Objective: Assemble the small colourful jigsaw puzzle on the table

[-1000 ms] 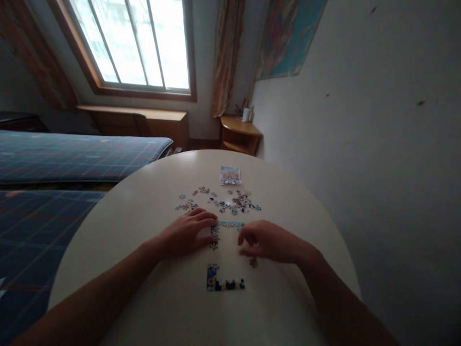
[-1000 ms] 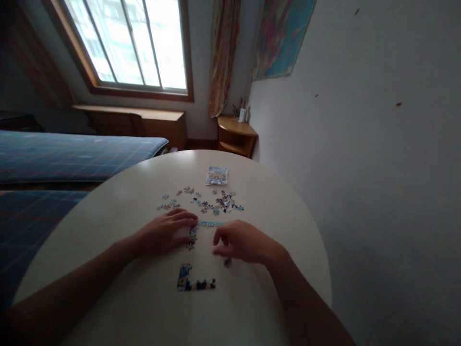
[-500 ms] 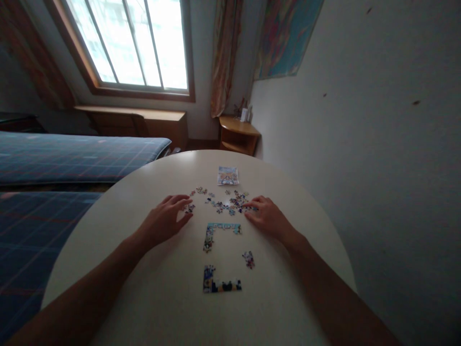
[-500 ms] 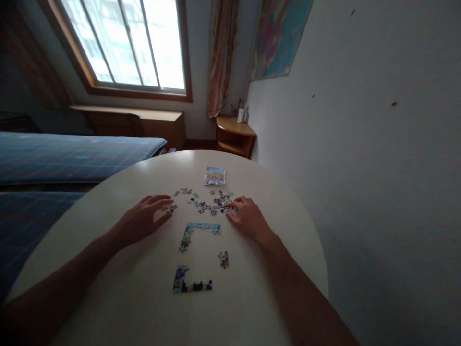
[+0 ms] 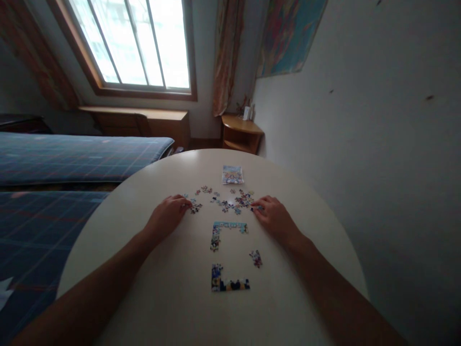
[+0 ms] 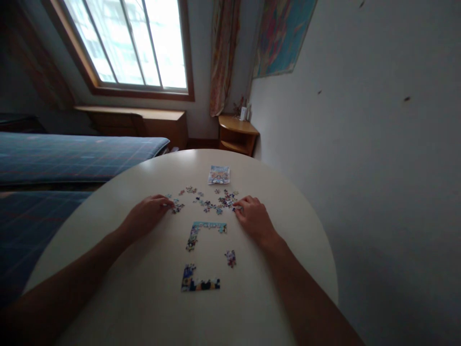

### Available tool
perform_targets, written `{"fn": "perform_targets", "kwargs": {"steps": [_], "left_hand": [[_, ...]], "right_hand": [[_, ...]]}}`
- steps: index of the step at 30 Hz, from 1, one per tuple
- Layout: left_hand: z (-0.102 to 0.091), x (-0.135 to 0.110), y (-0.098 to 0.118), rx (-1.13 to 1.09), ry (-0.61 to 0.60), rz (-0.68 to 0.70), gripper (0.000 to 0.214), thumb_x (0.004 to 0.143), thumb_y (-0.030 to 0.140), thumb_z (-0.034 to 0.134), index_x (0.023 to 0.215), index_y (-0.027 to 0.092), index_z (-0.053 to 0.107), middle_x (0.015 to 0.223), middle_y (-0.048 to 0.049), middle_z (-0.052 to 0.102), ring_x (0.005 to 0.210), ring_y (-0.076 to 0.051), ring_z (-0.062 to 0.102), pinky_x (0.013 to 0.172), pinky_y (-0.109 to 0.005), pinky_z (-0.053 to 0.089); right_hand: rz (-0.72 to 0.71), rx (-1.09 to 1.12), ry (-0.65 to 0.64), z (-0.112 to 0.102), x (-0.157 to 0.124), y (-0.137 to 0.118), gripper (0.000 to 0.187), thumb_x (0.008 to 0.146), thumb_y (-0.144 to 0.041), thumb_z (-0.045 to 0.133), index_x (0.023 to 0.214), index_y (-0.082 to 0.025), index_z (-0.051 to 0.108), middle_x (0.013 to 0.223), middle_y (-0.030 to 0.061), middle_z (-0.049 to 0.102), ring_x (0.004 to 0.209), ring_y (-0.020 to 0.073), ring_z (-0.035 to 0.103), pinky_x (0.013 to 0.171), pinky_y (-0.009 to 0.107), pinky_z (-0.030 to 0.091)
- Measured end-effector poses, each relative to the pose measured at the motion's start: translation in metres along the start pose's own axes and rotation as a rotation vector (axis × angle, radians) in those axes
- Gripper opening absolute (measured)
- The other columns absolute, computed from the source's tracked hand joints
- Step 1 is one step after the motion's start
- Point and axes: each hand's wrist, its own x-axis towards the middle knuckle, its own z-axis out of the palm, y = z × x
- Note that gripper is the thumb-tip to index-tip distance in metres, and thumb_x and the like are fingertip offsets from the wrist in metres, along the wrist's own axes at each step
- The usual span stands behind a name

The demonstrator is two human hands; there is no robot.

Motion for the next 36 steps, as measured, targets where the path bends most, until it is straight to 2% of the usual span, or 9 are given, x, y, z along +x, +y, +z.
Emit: {"fn": "perform_targets", "kwargs": {"steps": [4, 6, 12, 16, 19, 22, 27, 30, 36], "left_hand": [[0.002, 0.003, 0.007, -0.051, 0.015, 0.018, 0.030, 0.092, 0.020, 0.044, 0.101, 0.019, 0.073, 0.108, -0.0070, 0.070, 0.095, -0.022, 0.066, 0.091, -0.037, 0.051], [0.002, 0.004, 0.008, -0.051, 0.015, 0.027, 0.030, 0.092, 0.018, 0.043, 0.101, 0.019, 0.072, 0.106, -0.0068, 0.070, 0.094, -0.022, 0.067, 0.090, -0.036, 0.052], [0.003, 0.005, 0.010, -0.009, 0.012, -0.013, 0.026, 0.092, 0.022, 0.047, 0.103, 0.022, 0.070, 0.106, -0.0052, 0.070, 0.094, -0.021, 0.066, 0.087, -0.034, 0.053], [0.008, 0.003, 0.019, 0.003, 0.036, 0.002, 0.024, 0.095, 0.029, 0.048, 0.105, 0.024, 0.069, 0.114, -0.0047, 0.068, 0.107, -0.025, 0.061, 0.090, -0.040, 0.053], [0.014, 0.001, 0.025, -0.046, 0.039, 0.126, 0.023, 0.094, 0.030, 0.049, 0.107, 0.023, 0.067, 0.116, -0.0058, 0.066, 0.111, -0.026, 0.057, 0.094, -0.043, 0.051], [0.016, -0.003, 0.030, -0.128, 0.016, 0.315, 0.027, 0.092, 0.033, 0.057, 0.116, 0.022, 0.064, 0.122, -0.0064, 0.062, 0.115, -0.024, 0.054, 0.102, -0.043, 0.046], [0.009, -0.010, 0.037, -0.232, -0.163, 0.606, 0.040, 0.088, 0.036, 0.064, 0.126, 0.027, 0.058, 0.131, -0.0054, 0.059, 0.123, -0.023, 0.050, 0.109, -0.043, 0.038], [0.005, -0.012, 0.040, -0.237, -0.225, 0.656, 0.039, 0.087, 0.040, 0.066, 0.124, 0.029, 0.060, 0.127, -0.0045, 0.061, 0.121, -0.024, 0.052, 0.110, -0.044, 0.034], [0.006, -0.011, 0.040, -0.228, -0.228, 0.658, 0.037, 0.088, 0.042, 0.064, 0.122, 0.029, 0.062, 0.125, -0.0051, 0.062, 0.118, -0.025, 0.053, 0.109, -0.045, 0.034]], "right_hand": [[-0.163, 0.051, -0.045, 0.011, 0.000, -0.015, 0.030, 0.098, -0.031, 0.047, 0.118, -0.027, 0.069, 0.125, 0.0074, 0.063, 0.116, 0.0237, 0.052, 0.101, 0.041, 0.038], [-0.194, 0.038, -0.075, 0.012, 0.000, -0.019, 0.031, 0.099, -0.034, 0.047, 0.119, -0.028, 0.069, 0.129, 0.0061, 0.062, 0.121, 0.0247, 0.050, 0.102, 0.043, 0.036], [-0.173, -0.005, -0.055, 0.005, -0.002, -0.015, 0.024, 0.096, -0.034, 0.053, 0.101, -0.025, 0.075, 0.119, 0.0052, 0.069, 0.115, 0.0243, 0.054, 0.100, 0.042, 0.035], [-0.128, 0.055, 0.005, 0.007, 0.003, -0.023, 0.017, 0.092, -0.030, 0.061, 0.103, -0.026, 0.073, 0.116, 0.0062, 0.069, 0.112, 0.0237, 0.056, 0.098, 0.042, 0.035], [-0.103, 0.085, 0.014, 0.013, 0.013, -0.038, 0.015, 0.088, -0.029, 0.065, 0.099, -0.026, 0.073, 0.115, 0.0061, 0.068, 0.110, 0.0236, 0.056, 0.096, 0.040, 0.036], [-0.101, 0.063, -0.018, 0.016, 0.023, -0.051, 0.013, 0.086, -0.031, 0.067, 0.095, -0.025, 0.075, 0.111, 0.0056, 0.068, 0.106, 0.0231, 0.056, 0.095, 0.040, 0.036], [-0.056, 0.033, -0.117, 0.017, 0.034, -0.058, 0.014, 0.084, -0.032, 0.068, 0.094, -0.025, 0.076, 0.111, 0.0062, 0.067, 0.109, 0.0243, 0.056, 0.096, 0.040, 0.037], [-0.010, 0.031, -0.176, 0.017, 0.039, -0.058, 0.017, 0.082, -0.033, 0.069, 0.096, -0.025, 0.076, 0.113, 0.0072, 0.066, 0.107, 0.0238, 0.057, 0.096, 0.038, 0.039], [0.051, -0.011, -0.249, 0.015, 0.049, -0.060, 0.016, 0.079, -0.034, 0.071, 0.091, -0.027, 0.079, 0.114, 0.0085, 0.067, 0.109, 0.0275, 0.057, 0.091, 0.038, 0.041]]}}
